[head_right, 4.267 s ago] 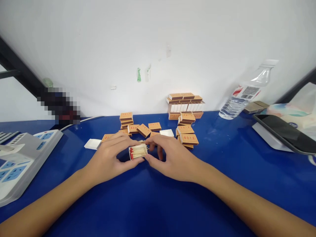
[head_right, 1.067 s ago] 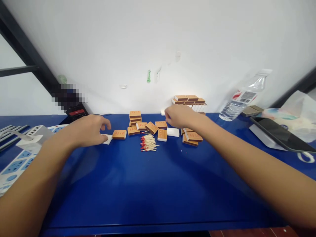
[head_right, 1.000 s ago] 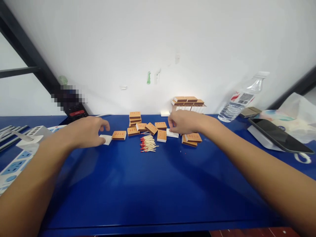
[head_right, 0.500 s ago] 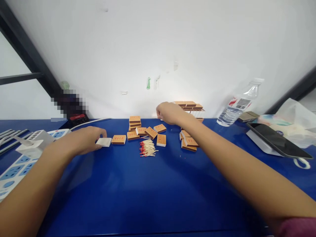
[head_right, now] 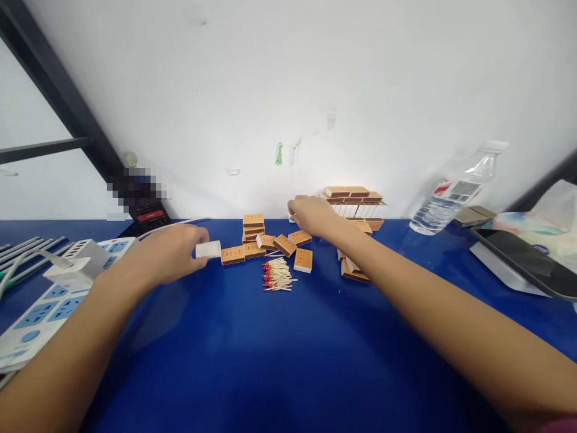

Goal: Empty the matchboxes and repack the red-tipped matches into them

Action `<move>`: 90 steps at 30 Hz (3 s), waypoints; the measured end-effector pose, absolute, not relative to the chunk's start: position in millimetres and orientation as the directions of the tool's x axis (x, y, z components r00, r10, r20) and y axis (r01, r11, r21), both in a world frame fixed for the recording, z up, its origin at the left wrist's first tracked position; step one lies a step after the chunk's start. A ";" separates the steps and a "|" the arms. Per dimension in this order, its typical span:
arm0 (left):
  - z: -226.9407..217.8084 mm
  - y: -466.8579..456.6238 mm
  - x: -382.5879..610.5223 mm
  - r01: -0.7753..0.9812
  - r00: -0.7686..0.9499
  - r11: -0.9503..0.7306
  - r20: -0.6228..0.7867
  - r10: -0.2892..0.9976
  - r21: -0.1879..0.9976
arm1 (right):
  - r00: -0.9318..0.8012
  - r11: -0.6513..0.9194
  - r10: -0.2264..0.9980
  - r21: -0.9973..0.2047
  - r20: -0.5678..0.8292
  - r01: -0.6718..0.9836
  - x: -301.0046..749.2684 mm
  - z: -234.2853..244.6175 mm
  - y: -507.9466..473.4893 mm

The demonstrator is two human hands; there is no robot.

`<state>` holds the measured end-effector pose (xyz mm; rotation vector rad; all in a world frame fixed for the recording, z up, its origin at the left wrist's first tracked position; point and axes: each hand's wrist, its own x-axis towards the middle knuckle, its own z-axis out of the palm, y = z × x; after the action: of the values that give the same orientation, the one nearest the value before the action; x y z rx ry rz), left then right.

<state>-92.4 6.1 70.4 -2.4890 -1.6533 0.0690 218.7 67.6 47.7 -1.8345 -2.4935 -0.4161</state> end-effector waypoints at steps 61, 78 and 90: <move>23.0 -14.3 -31.9 0.488 0.573 -0.841 0.642 0.510 0.232 | -0.617 0.678 0.713 -0.103 0.332 0.728 204.8 64.2 -44.7; 18.9 -31.4 -5.8 0.234 0.352 -0.527 0.434 0.829 0.817 | -0.207 0.484 0.873 -0.733 0.441 0.478 218.0 17.9 -77.9; 16.3 -35.0 -6.3 0.354 0.454 -0.684 0.522 0.722 0.638 | -0.004 0.085 0.996 -0.991 0.085 0.099 209.3 21.6 -79.8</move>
<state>-6.3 -35.0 16.3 -3.0362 -1.2080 -1.5046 209.3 -79.8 21.6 -1.2178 -1.3210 1.0966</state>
